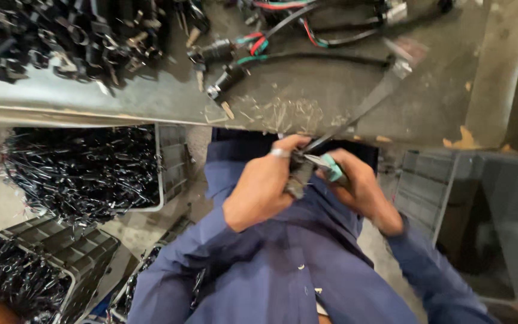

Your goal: The person repeatedly strips the outer insulation from black wires using pliers, then places the stripped wires on the table. The process is repeated for multiple wires in a consistent sequence.

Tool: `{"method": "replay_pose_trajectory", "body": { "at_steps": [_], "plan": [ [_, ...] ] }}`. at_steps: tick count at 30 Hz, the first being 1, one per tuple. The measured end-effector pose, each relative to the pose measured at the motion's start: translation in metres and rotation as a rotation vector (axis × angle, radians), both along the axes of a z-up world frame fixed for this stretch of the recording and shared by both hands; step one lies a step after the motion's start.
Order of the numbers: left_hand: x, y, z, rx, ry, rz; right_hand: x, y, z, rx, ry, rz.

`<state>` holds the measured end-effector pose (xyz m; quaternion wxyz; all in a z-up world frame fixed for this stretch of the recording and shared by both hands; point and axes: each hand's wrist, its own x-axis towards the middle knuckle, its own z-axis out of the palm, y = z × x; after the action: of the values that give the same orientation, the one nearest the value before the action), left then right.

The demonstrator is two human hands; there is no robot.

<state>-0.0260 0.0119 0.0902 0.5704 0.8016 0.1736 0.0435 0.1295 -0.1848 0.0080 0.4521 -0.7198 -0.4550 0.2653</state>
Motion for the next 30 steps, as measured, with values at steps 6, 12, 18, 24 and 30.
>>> {"method": "replay_pose_trajectory", "body": {
  "at_steps": [6, 12, 18, 24, 30],
  "plan": [
    [-0.003, 0.111, 0.051, 0.685, -0.171, 0.267, 0.021, 0.014, 0.056, 0.236, -0.477, -0.155],
    [0.018, 0.133, 0.091, 0.788, -0.425, 0.444, 0.046, 0.048, 0.049, -0.038, -0.812, -0.276],
    [-0.018, 0.072, 0.092, 0.29, -0.216, -0.005, 0.034, 0.054, 0.038, -0.025, -0.804, -0.402],
    [-0.005, 0.087, 0.091, 0.296, -0.164, -0.049, 0.037, 0.047, 0.072, 0.121, -0.619, -0.48],
    [-0.021, 0.103, 0.108, 0.368, -0.07, 0.048, 0.056, -0.044, 0.121, 0.072, -0.61, -0.726]
  ]
}}
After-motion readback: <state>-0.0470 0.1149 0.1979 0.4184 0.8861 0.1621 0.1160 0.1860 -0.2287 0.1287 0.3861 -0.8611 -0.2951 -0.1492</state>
